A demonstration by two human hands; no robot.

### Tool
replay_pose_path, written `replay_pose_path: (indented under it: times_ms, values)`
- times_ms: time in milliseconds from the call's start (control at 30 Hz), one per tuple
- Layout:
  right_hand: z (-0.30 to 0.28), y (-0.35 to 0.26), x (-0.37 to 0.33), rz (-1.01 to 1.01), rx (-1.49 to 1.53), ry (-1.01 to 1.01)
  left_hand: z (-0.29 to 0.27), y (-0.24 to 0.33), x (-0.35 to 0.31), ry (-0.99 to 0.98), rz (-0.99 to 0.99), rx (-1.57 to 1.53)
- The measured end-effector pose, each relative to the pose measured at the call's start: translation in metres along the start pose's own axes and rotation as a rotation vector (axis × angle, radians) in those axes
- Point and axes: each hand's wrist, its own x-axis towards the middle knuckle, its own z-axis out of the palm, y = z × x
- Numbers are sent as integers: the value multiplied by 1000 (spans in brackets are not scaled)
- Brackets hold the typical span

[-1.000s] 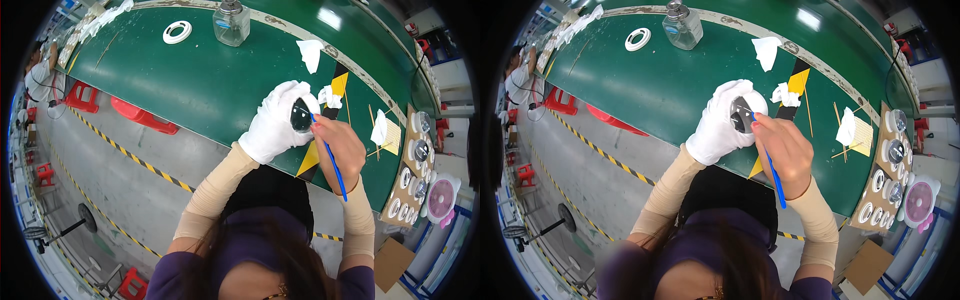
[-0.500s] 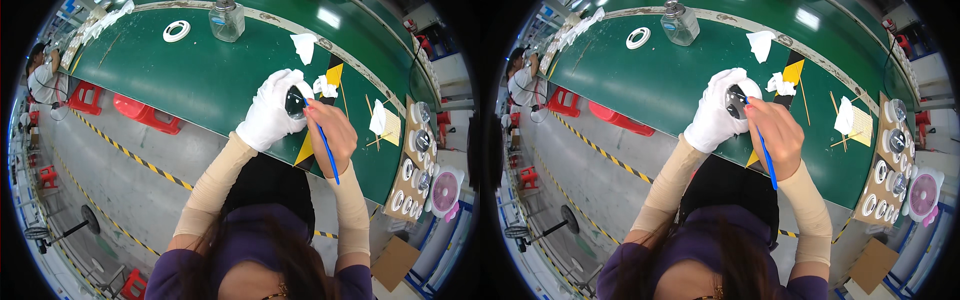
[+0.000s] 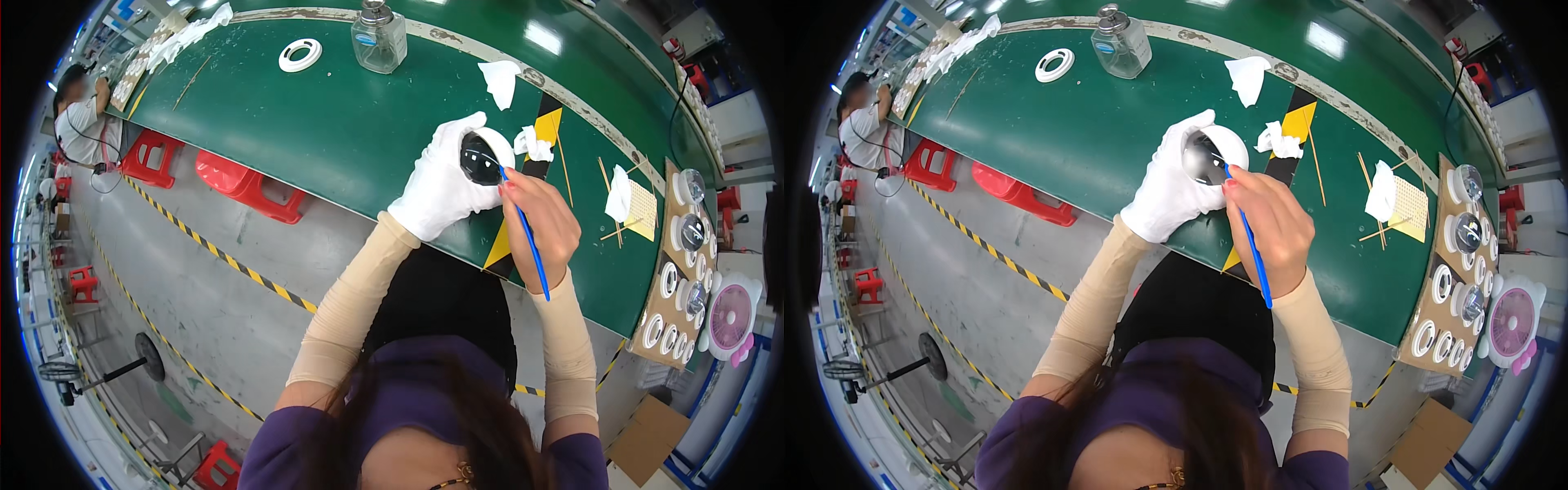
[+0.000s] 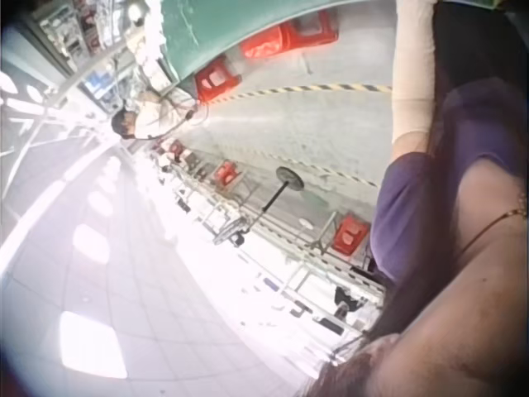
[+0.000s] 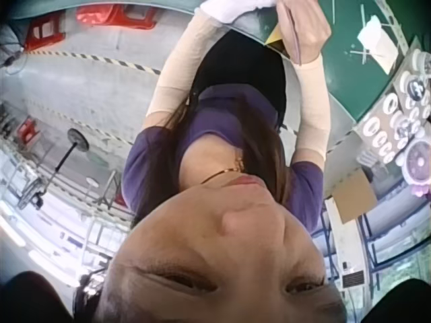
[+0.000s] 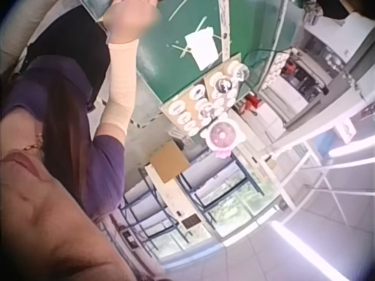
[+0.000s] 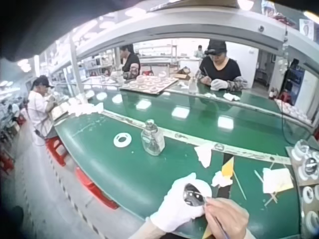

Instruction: Applying a liquid coating to the edge of small circular components using a brush.

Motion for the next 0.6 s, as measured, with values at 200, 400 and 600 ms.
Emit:
replay_pose_path:
  times_ms: [200, 400, 600]
  values:
    - [7, 3, 14, -9, 28, -11, 8, -11, 1, 45, -115, -142]
    - [1, -3, 15, 44, -2, -43, 10, -15, -1, 59, 12, -49]
    - [-5, -7, 8, 54, -28, -76, 7, -12, -1, 80, 47, 69]
